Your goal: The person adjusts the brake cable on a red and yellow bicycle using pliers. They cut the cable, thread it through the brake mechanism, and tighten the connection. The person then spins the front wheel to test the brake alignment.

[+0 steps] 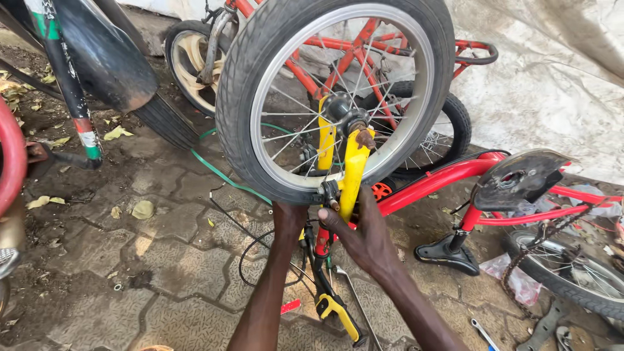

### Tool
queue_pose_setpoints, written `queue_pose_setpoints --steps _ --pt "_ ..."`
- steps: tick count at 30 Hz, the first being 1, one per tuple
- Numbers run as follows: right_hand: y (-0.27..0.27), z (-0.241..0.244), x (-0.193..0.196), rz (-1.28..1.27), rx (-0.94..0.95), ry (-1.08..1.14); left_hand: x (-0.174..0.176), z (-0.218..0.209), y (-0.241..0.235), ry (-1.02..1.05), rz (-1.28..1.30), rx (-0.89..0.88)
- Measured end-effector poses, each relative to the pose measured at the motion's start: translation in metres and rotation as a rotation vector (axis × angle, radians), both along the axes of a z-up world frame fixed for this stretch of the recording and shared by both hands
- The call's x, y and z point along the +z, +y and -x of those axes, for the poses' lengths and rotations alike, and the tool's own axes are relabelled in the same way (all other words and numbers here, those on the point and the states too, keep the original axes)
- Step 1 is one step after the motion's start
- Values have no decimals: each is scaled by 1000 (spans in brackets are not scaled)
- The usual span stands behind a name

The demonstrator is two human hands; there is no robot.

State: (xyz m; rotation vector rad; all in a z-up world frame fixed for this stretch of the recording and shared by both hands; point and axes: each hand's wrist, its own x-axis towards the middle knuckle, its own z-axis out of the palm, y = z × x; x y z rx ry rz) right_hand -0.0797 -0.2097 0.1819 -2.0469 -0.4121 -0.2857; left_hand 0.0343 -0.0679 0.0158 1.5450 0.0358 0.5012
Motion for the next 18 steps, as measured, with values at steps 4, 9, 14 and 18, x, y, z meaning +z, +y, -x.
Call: queue_pose_setpoints --steps 4,9,14,18 --pt "4 -8 -10 -66 39 33 -15 -22 2 -115 -149 35" --pt "4 -7 -32 130 -11 -213 -37 -52 -1 74 -105 -55" --pt "2 -19 -44 120 42 -302 -41 -27 -10 32 608 -412" --pt "-1 -26 -43 170 38 -395 24 25 -8 -2 495 136"
